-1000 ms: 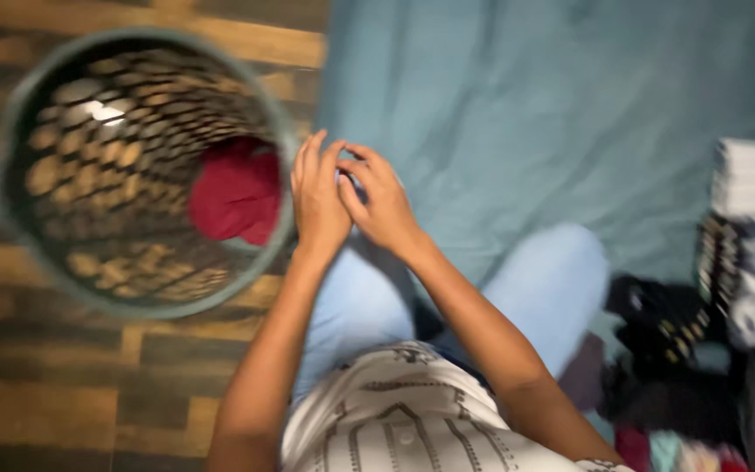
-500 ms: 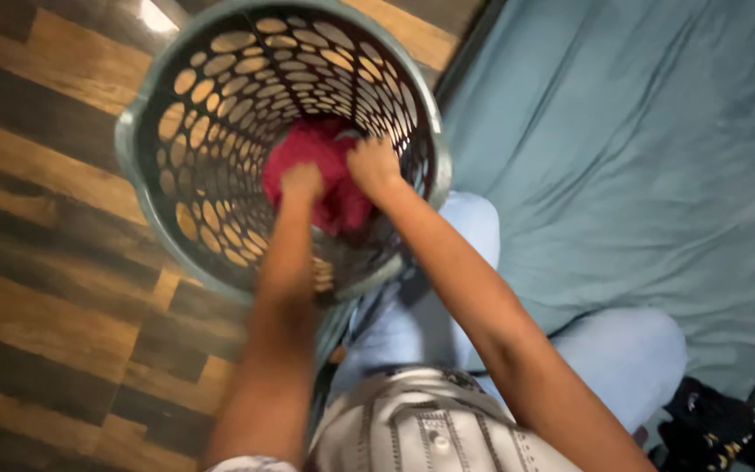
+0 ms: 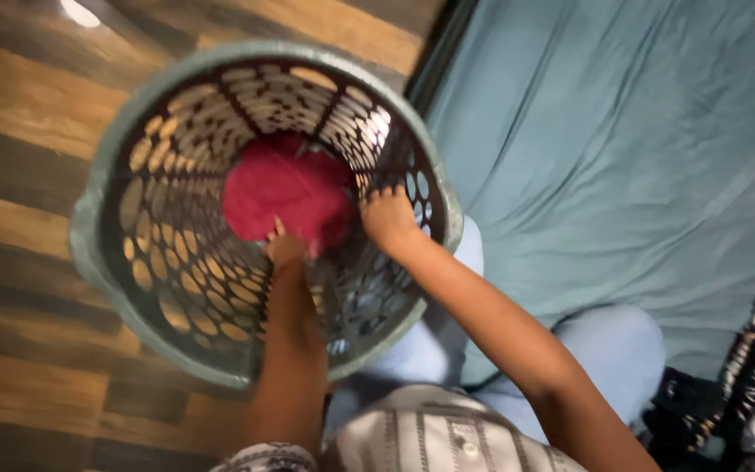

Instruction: The person folds several shirts and other garments on a bed, then places them into a laundry basket. The person handles a beige shirt, a red shirt, and other folded items, stacking them before transferring them to the basket.

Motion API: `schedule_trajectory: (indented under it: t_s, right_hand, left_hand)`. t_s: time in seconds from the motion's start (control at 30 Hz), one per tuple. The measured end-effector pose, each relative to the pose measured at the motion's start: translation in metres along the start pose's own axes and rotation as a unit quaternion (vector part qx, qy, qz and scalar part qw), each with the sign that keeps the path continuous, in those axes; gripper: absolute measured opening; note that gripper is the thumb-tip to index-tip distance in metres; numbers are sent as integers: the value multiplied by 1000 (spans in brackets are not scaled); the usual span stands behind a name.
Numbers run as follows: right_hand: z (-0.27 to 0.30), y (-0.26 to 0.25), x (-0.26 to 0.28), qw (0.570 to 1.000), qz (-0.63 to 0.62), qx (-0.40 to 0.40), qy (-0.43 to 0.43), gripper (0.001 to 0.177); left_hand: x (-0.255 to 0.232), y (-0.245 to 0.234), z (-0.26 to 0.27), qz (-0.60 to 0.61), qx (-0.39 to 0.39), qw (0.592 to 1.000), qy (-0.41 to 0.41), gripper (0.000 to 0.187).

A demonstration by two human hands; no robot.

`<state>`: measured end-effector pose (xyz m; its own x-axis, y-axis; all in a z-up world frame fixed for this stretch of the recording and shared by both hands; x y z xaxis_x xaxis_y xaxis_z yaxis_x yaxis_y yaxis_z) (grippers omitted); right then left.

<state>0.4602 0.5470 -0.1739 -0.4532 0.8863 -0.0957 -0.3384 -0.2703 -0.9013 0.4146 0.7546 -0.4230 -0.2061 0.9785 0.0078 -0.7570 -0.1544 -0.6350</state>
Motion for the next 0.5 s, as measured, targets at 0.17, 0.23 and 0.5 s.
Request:
schedule_trajectory:
  t_s: [0.17, 0.23, 0.5]
  right_hand:
    - [2, -21, -2, 999, -43, 3, 8, 28]
    - [1, -27, -2, 999, -40, 30, 18, 29]
    - [-24, -61, -45, 912, -385, -54, 132, 123]
  left_hand:
    - [-9, -14, -16, 152, 96, 984, -1, 75]
    - [-24, -37, -19, 312, 178, 933, -16, 85]
    - [-116, -290, 118, 419, 252, 840, 234, 94]
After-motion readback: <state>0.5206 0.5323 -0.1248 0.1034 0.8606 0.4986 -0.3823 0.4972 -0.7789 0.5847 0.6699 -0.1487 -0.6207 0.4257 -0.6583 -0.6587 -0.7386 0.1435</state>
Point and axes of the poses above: each hand's wrist, its own z-axis away from the middle knuckle, its own y-axis out of the palm, x = y × z, the point moved 8 cm from there along -z, towards the middle knuckle, and after that the axes turned 2 degrees about -y, right-handed, at the moved point
